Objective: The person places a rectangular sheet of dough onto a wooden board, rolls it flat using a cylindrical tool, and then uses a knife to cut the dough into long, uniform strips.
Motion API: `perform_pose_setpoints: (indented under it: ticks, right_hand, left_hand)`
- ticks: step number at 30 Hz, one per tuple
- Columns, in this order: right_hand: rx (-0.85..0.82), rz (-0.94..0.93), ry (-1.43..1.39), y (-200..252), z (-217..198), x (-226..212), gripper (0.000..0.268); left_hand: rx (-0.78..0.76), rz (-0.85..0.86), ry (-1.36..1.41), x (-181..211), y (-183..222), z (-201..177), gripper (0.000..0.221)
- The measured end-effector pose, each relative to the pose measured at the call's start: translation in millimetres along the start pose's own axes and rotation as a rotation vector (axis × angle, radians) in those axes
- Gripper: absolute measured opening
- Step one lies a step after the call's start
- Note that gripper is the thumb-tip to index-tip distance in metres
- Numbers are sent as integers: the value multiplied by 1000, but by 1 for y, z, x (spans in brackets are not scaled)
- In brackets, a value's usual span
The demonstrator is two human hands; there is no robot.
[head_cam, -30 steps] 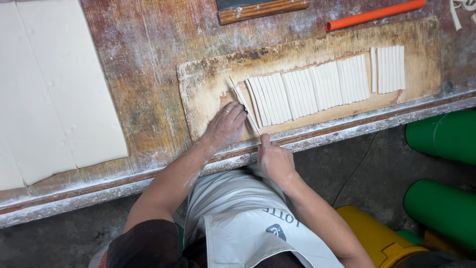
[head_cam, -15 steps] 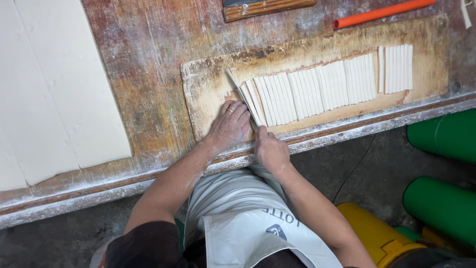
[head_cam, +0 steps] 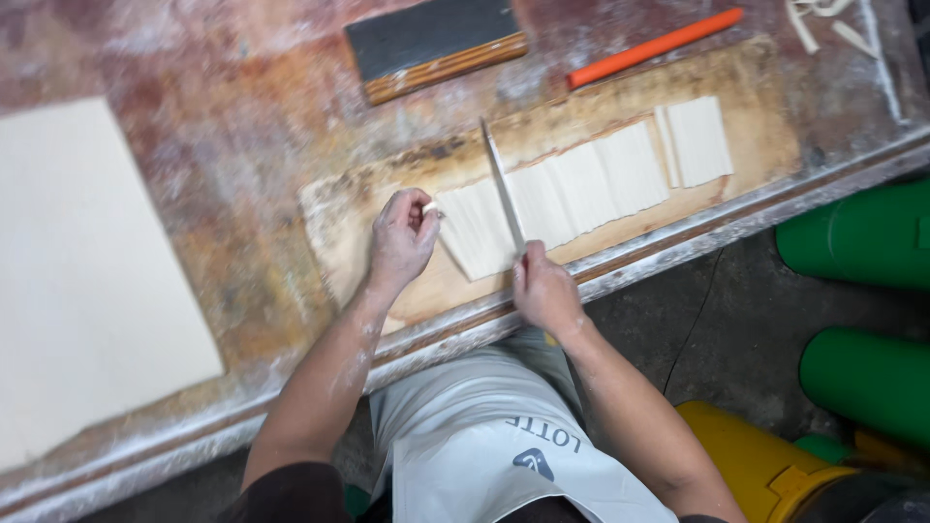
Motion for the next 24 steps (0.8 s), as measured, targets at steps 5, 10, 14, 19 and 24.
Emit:
perform_pose_setpoints:
  ticks: [5,10,14,19,24]
  right_hand:
    - [-7,19,-132,-34,-31,59,33]
    - [66,22,-238,-84,-73,178,36]
    - [132,58,-185,-105,-124,281,40]
    - [351,57,47,-132,-164,390,49]
    - [567,-166,189,-166,-184,460,55]
  left_hand:
    - [-116,-24,49,22,-33,96,18]
    - [-185,21,57,57,-82,227,14]
    - [-272,35,23,82,-114,340,12]
    - [-348,9,-28,108,-138,446,11]
    - [-483,-12,-64,130,-166,512,5]
Point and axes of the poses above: each hand's wrist, its own y-axis away from the middle knuckle, its own z-axis out of the palm, x = y × z, the point moved 1 cm from there along -y, towards the middle knuckle, and after that the axes turned 5 degrees about y, right-handed, at the moved point
